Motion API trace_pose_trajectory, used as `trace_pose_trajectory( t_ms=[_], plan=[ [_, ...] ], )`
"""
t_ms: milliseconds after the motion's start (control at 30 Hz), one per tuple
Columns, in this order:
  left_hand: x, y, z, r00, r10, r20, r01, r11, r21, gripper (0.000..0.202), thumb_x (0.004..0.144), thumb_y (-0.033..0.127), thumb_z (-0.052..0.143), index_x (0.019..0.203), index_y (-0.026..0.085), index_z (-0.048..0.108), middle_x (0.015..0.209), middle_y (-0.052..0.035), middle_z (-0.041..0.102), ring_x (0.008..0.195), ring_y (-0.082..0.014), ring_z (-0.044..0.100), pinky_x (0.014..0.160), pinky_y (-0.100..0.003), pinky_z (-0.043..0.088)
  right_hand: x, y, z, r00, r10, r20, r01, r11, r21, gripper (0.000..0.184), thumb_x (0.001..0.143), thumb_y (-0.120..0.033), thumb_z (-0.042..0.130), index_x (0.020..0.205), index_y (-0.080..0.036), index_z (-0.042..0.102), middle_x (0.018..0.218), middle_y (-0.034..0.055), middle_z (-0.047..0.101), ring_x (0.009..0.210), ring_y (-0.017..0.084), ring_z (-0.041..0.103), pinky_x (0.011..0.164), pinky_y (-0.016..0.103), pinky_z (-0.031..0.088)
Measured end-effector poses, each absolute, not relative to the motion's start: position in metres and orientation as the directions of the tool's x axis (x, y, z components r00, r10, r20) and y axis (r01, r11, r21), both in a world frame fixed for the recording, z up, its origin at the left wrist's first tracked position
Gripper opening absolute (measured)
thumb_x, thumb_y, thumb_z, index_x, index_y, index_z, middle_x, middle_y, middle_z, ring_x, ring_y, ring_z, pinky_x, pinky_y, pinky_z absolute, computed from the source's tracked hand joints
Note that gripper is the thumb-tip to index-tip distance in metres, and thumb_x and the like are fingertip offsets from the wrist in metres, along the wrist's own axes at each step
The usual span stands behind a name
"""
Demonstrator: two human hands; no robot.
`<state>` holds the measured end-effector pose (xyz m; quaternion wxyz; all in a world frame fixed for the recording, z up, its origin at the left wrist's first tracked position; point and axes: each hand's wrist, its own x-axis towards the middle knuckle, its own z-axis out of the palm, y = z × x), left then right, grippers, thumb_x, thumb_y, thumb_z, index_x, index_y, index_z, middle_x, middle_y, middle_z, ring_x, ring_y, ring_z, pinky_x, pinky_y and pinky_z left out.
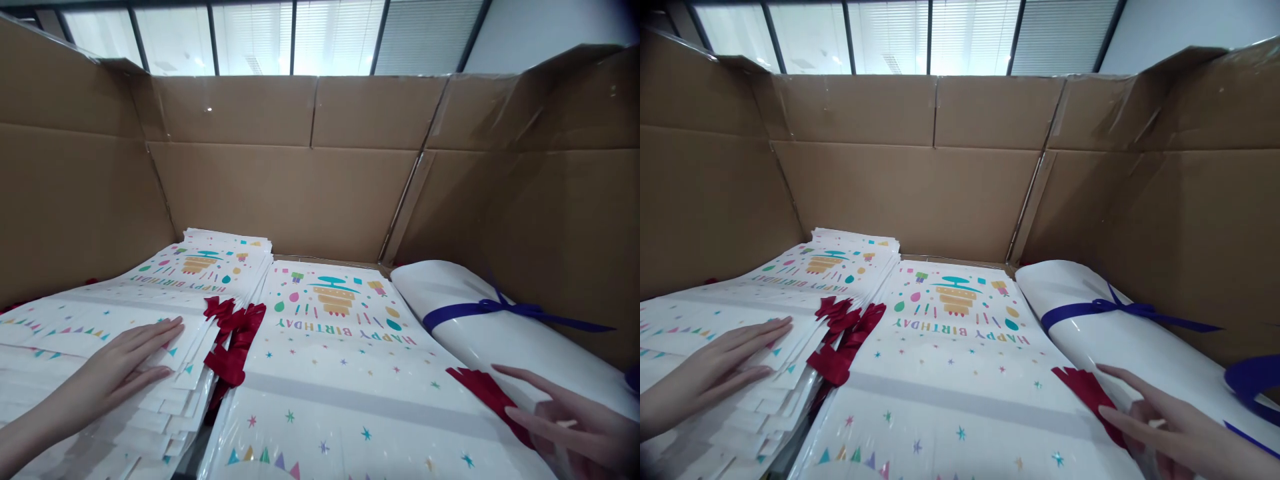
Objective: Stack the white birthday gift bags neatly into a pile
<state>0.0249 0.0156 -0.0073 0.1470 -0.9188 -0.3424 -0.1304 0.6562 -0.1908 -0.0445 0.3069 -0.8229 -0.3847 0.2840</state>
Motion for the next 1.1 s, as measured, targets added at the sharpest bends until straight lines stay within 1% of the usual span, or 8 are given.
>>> trace_pose_trajectory(
  t_ms=[67, 167, 300, 433, 533, 633, 867, 1100],
  plan=[
    [0.028, 0.012, -0.01, 0.737, 0.539, 0.407, 0.644, -0.743, -0.183, 0.053, 0.092, 0.048, 0.055, 0.141, 0.035, 0.043, 0.14, 0.001, 0.051, 0.116, -0.0241, 0.059, 0.094, -0.033, 0.052, 0.651, -0.177, -0.029, 0.53, 0.841, -0.113, 0.583, -0.457, -0.671, 0.066, 0.077, -0.061, 0.057, 0.133, -0.028, 0.045, 0.057, 0.0046, 0.055, 0.031, 0.015, 0.045, 0.035, 0.032, 0.031],
    [0.024, 0.013, -0.016, 0.734, 0.498, 0.462, 0.627, -0.758, -0.181, 0.042, 0.097, 0.039, 0.047, 0.139, 0.036, 0.046, 0.136, 0.0024, 0.055, 0.112, -0.0216, 0.062, 0.093, -0.032, 0.053, 0.633, -0.151, 0.0, 0.395, 0.915, -0.075, 0.711, -0.357, -0.606, 0.068, 0.075, -0.064, 0.058, 0.129, -0.024, 0.05, 0.067, 0.0079, 0.062, 0.04, 0.018, 0.052, 0.041, 0.034, 0.038],
    [0.007, 0.019, -0.023, 0.76, 0.523, 0.386, 0.625, -0.75, -0.215, 0.049, 0.098, 0.028, 0.042, 0.146, 0.033, 0.036, 0.141, 0.0017, 0.05, 0.117, -0.0216, 0.059, 0.095, -0.033, 0.053, 0.587, -0.118, 0.033, 0.284, 0.957, -0.066, 0.823, -0.279, -0.495, 0.063, 0.076, -0.064, 0.054, 0.125, -0.024, 0.053, 0.077, 0.0075, 0.066, 0.056, 0.022, 0.059, 0.055, 0.036, 0.047],
    [0.005, 0.02, -0.015, 0.755, 0.45, 0.477, 0.593, -0.778, -0.204, 0.047, 0.096, 0.022, 0.043, 0.142, 0.032, 0.043, 0.13, 0.0015, 0.06, 0.105, -0.0197, 0.066, 0.085, -0.028, 0.056, 0.528, -0.089, 0.049, 0.125, 0.992, 0.014, 0.844, -0.099, -0.528, 0.054, 0.081, -0.06, 0.048, 0.12, -0.024, 0.056, 0.08, 0.0039, 0.063, 0.056, 0.017, 0.053, 0.054, 0.031, 0.044],
    [0.017, 0.016, 0.0, 0.718, 0.339, 0.609, 0.568, -0.79, -0.231, 0.038, 0.096, 0.021, 0.046, 0.133, 0.029, 0.052, 0.112, 0.0, 0.07, 0.091, -0.0187, 0.07, 0.079, -0.027, 0.056, 0.481, -0.068, 0.053, -0.009, 1.0, 0.013, 0.714, 0.015, -0.7, 0.043, 0.082, -0.054, 0.055, 0.11, -0.021, 0.061, 0.08, 0.0035, 0.061, 0.06, 0.015, 0.054, 0.052, 0.027, 0.046],
    [0.032, 0.006, 0.013, 0.708, 0.289, 0.644, 0.562, -0.783, -0.267, 0.037, 0.097, 0.016, 0.045, 0.132, 0.026, 0.053, 0.107, -0.0016, 0.071, 0.09, -0.0193, 0.07, 0.081, -0.029, 0.054, 0.429, -0.049, 0.051, -0.15, 0.969, -0.198, 0.328, -0.14, -0.934, 0.031, 0.08, -0.042, 0.065, 0.098, -0.017, 0.063, 0.071, 0.001, 0.06, 0.054, 0.01, 0.054, 0.049, 0.022, 0.045],
    [0.077, -0.032, 0.023, 0.755, 0.124, 0.644, 0.4, -0.865, -0.302, 0.042, 0.093, 0.006, 0.045, 0.134, 0.013, 0.051, 0.114, -0.0092, 0.068, 0.106, -0.0189, 0.064, 0.087, -0.029, 0.052, 0.329, -0.03, 0.023, -0.457, 0.799, -0.39, 0.029, -0.424, -0.905, 0.045, 0.089, -0.055, 0.05, 0.101, -0.013, 0.057, 0.075, 0.0083, 0.068, 0.058, 0.015, 0.066, 0.059, 0.03, 0.056],
    [0.104, -0.051, 0.012, 0.823, 0.172, 0.541, 0.385, -0.87, -0.308, 0.04, 0.093, 0.004, 0.038, 0.126, 0.015, 0.058, 0.123, -0.0042, 0.064, 0.113, -0.0161, 0.061, 0.091, -0.026, 0.053, 0.359, -0.042, 0.014, -0.348, 0.89, -0.294, -0.136, -0.358, -0.924, 0.062, 0.063, -0.034, 0.082, 0.115, -0.015, 0.054, 0.074, -0.0003, 0.064, 0.062, 0.011, 0.062, 0.055, 0.021, 0.05]
  ],
)
